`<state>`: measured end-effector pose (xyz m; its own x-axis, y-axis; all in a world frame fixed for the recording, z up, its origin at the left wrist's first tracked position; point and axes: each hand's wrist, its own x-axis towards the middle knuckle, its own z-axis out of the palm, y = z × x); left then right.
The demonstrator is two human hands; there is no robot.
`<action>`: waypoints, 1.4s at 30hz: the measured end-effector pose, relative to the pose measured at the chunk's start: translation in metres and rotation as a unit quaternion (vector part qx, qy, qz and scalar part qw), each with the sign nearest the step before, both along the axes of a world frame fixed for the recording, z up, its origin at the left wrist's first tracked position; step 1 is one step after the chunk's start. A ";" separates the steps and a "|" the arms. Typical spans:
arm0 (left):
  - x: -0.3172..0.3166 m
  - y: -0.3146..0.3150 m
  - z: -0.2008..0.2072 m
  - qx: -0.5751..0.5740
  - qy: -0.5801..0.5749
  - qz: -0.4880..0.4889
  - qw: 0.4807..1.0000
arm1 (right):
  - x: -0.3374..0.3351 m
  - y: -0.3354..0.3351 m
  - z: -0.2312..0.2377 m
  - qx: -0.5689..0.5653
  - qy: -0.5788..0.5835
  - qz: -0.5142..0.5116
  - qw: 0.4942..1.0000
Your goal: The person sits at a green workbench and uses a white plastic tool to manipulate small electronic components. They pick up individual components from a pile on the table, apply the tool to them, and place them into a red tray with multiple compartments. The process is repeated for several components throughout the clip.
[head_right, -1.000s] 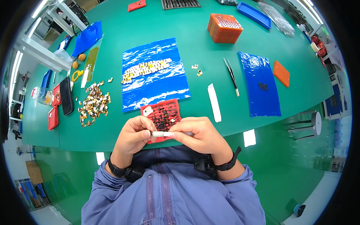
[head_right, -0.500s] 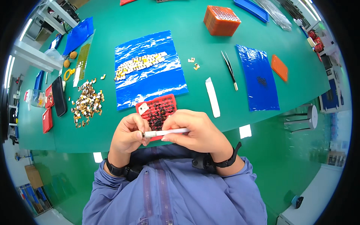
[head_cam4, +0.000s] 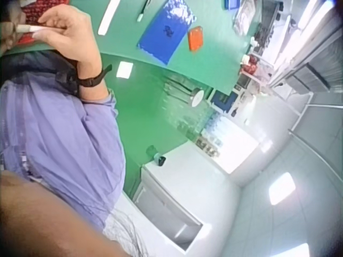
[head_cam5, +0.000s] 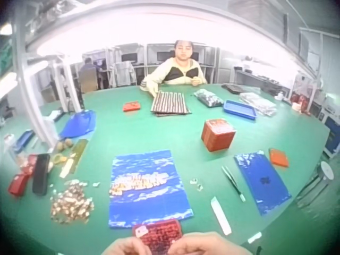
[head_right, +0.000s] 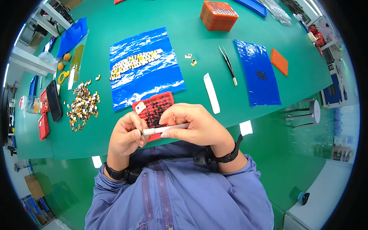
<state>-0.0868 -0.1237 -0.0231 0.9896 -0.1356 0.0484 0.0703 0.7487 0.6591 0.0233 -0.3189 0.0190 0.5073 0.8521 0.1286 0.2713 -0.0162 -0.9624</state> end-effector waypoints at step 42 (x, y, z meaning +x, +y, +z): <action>-0.001 -0.013 -0.003 0.364 -0.148 0.203 0.897 | 0.013 -0.012 -0.031 -0.024 -0.061 -0.191 0.979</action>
<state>-0.0878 -0.1371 -0.0257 0.9227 0.1316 0.3624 -0.3700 0.0375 0.9283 0.0365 -0.3311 -0.0124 0.7740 0.6092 0.1726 0.3494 -0.1837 -0.9188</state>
